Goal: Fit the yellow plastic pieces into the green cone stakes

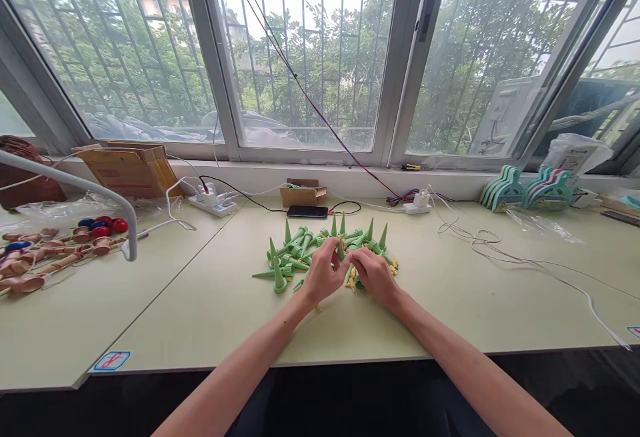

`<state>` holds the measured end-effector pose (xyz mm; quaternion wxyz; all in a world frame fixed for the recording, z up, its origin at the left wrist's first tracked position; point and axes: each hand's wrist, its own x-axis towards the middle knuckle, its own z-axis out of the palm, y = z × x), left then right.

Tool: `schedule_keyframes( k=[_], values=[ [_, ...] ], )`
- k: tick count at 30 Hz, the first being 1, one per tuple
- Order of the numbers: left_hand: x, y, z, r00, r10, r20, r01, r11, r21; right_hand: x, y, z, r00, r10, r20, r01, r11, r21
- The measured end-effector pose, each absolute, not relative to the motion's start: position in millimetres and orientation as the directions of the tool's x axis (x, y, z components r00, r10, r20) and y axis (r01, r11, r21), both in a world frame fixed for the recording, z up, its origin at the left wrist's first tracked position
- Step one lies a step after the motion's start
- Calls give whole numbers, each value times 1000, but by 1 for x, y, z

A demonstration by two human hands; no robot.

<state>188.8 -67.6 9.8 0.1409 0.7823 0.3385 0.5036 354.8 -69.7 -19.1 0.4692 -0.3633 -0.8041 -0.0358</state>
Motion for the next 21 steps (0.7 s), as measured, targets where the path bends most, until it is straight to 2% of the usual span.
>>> schedule_keyframes(
  k=[9, 21],
  values=[
    [188, -70, 9, 326, 622, 712, 374, -777, 507, 356, -64, -25, -255, 528, 810, 656, 710, -256],
    [192, -73, 6, 319, 611, 724, 345, -787, 512, 354, -63, -24, -208, 520, 828, 686, 681, -255]
  ],
)
